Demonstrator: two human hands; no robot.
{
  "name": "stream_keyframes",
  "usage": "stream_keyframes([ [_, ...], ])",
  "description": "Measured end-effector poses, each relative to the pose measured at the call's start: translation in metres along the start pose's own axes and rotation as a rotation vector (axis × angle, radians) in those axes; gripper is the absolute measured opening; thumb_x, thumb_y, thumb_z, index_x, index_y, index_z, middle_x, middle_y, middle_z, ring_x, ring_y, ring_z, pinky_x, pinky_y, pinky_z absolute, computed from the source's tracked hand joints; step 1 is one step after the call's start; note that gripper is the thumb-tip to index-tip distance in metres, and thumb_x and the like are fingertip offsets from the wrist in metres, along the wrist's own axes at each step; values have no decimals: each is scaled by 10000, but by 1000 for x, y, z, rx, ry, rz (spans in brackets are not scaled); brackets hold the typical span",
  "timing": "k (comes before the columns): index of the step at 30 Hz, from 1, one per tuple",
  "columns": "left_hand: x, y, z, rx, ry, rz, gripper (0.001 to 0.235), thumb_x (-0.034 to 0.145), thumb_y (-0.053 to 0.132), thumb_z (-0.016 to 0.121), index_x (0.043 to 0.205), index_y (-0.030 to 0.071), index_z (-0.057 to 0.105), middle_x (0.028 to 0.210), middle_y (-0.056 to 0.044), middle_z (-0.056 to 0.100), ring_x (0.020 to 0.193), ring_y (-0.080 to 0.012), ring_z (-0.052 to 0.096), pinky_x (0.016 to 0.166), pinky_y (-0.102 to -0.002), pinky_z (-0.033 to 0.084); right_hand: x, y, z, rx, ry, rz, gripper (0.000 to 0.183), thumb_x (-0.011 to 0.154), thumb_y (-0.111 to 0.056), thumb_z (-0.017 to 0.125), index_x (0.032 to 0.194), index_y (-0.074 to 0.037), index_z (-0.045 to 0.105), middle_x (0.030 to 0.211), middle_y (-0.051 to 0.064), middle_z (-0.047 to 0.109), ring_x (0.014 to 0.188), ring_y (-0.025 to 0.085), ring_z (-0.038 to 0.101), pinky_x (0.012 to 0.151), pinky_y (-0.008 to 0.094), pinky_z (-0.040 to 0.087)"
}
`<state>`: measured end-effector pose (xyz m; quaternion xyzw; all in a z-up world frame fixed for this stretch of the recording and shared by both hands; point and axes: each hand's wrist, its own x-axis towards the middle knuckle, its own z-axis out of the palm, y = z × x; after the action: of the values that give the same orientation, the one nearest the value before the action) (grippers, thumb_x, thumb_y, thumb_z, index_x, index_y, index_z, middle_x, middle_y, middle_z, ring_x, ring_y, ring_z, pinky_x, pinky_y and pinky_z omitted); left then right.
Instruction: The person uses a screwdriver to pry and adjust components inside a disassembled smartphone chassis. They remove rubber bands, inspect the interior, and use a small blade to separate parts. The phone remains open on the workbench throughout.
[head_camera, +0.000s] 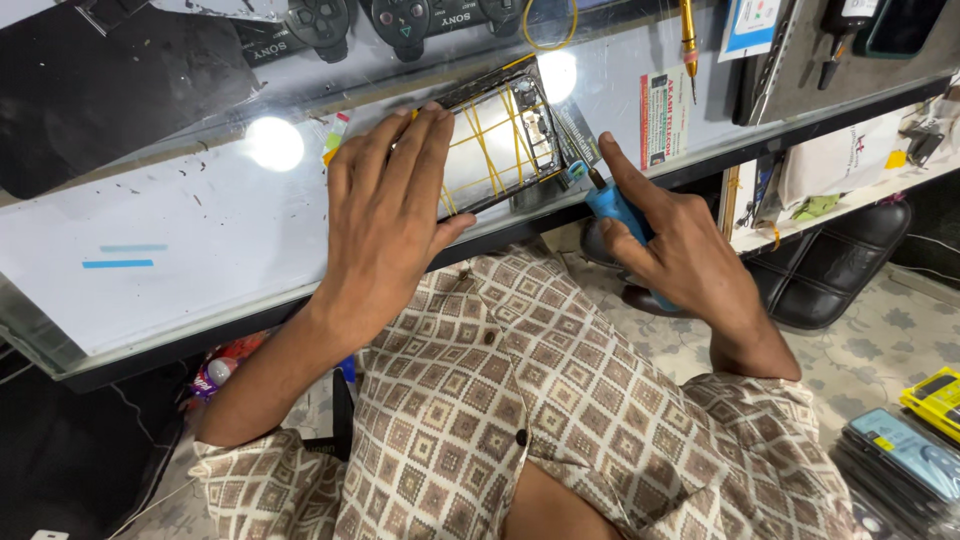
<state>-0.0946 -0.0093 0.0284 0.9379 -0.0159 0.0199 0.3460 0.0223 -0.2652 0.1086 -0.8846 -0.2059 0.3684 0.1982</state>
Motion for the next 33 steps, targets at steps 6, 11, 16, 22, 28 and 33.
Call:
stream_keyframes([
  [6,0,-2,-1,-4,-11,13,941,758,286,912,1507,-49,453,1524,-178,504,1402,-342,441,1141,-514,327,5,5,-8,-43,-47,-7,749,863,-138,581,1580,-33,395,560,122,572,394,179,514,435,418,432],
  [11,1,-2,0,-6,-8,11,941,757,289,913,1505,-52,454,1522,-183,512,1400,-338,448,1146,-512,323,8,10,-11,-70,-76,-7,735,868,-137,589,1571,-33,398,556,103,585,371,163,495,387,399,411],
  [16,2,-3,1,-4,-19,6,946,755,298,913,1509,-48,458,1520,-180,516,1402,-334,451,1152,-507,317,9,9,-13,-107,-88,12,709,887,-156,595,1567,-56,417,511,107,557,349,167,485,376,405,391],
  [22,2,-2,1,-2,-20,-3,952,741,296,915,1508,-39,460,1522,-173,519,1401,-328,454,1151,-498,313,12,7,-16,-83,-89,-22,721,895,-187,596,1580,-66,406,546,126,567,361,188,507,425,424,426],
  [28,3,0,0,11,-5,-10,968,748,318,918,1516,-35,445,1525,-172,510,1405,-324,451,1148,-498,317,20,31,-17,-12,-101,-118,764,888,-283,585,1599,-72,401,681,153,629,429,221,555,551,443,495],
  [33,9,6,-12,-32,-21,-16,1040,739,392,908,1521,-67,401,1493,-203,486,1398,-357,447,1144,-513,324,20,63,11,242,-28,-274,742,961,-315,589,1606,-23,367,948,118,708,623,166,657,809,360,589],
])
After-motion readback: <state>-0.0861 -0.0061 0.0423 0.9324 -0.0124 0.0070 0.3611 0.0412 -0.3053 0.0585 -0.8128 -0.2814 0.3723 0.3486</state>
